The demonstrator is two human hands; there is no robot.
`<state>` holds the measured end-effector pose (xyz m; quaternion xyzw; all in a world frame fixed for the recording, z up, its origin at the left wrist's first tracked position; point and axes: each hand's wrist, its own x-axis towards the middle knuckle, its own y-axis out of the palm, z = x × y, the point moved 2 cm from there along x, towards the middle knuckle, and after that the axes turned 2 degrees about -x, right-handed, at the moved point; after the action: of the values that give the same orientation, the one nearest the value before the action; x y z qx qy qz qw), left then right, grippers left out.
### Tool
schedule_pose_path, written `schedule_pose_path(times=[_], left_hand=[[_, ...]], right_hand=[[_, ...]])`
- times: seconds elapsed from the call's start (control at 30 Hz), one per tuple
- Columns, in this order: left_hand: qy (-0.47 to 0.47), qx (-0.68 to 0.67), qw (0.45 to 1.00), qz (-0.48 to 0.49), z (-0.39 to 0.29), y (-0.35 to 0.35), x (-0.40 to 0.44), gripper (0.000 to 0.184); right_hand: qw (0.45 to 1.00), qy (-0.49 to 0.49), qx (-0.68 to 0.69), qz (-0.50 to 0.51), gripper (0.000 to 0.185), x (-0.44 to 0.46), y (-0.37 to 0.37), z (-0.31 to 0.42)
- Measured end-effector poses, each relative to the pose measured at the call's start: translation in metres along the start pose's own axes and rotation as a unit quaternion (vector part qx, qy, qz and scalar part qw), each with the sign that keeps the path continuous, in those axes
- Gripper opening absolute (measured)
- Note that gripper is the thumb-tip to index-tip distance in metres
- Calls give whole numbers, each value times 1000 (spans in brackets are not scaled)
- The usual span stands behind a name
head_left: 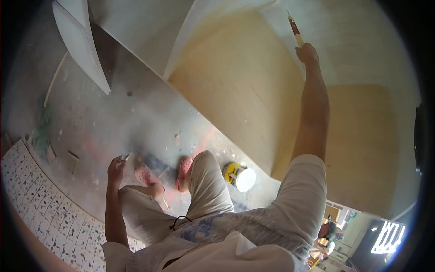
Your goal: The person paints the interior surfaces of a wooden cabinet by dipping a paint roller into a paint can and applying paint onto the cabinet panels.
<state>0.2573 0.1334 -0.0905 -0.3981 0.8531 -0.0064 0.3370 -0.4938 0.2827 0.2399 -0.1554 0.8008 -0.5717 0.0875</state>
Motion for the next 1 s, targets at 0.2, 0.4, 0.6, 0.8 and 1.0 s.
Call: schedule_pose_path(times=[0.2,0.4,0.6,0.8,1.0], left_hand=[[110,-79,982,131,-74,29,28,42],[142,160,913,348,-102,81,90,40],[233,451,701,500,-93,192,148,51],[315,519,600,521,-55,210,129,64],[246,541,637,492,-49,175,147,65]], right_hand=[[990,102,65,-78,28,-26,21,30],[994,39,42,-92,35,-110,43,13],[986,30,136,-95,39,-280,33,16],[978,63,181,-77,29,-439,5,40],[962,7,236,-140,25,-520,-9,57]])
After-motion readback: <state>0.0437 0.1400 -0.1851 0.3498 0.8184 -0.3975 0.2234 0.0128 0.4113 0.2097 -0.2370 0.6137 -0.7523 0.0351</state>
